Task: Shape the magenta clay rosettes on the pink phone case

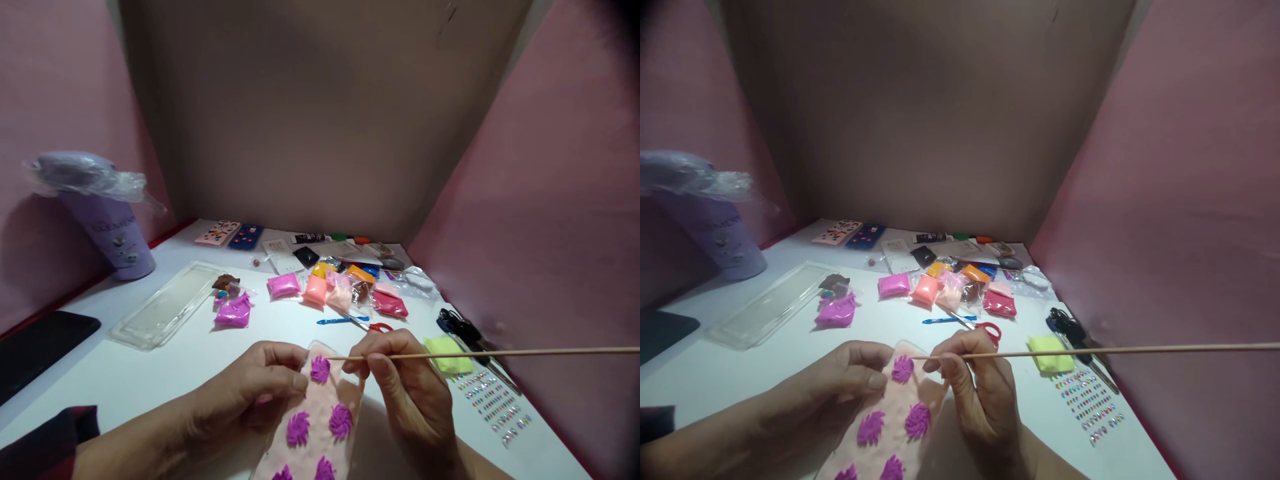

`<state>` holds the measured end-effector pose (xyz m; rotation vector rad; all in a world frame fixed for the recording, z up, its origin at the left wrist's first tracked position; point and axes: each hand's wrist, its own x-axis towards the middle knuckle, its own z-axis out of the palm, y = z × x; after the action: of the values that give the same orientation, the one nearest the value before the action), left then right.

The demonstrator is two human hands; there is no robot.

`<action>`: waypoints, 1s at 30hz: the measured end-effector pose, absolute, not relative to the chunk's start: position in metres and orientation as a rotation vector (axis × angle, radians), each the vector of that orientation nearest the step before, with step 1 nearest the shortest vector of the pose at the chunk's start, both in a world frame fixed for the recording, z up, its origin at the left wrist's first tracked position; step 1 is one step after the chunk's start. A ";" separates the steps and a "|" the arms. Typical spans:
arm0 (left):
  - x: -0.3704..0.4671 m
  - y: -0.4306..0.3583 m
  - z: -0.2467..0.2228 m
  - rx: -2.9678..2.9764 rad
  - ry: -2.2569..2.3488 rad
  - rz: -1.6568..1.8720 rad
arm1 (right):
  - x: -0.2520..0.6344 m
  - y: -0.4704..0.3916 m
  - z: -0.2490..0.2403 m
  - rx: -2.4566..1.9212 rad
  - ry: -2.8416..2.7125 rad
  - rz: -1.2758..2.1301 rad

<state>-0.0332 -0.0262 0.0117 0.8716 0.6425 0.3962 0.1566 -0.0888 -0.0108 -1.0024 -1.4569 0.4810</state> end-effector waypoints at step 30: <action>-0.033 -0.027 0.011 0.861 0.561 0.382 | 0.156 -0.090 -0.009 -0.995 -1.490 0.468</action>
<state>-0.0331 -0.0270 0.0109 0.8607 0.5610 0.3818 0.1558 -0.0904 -0.0086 -0.9953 -1.4896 0.4678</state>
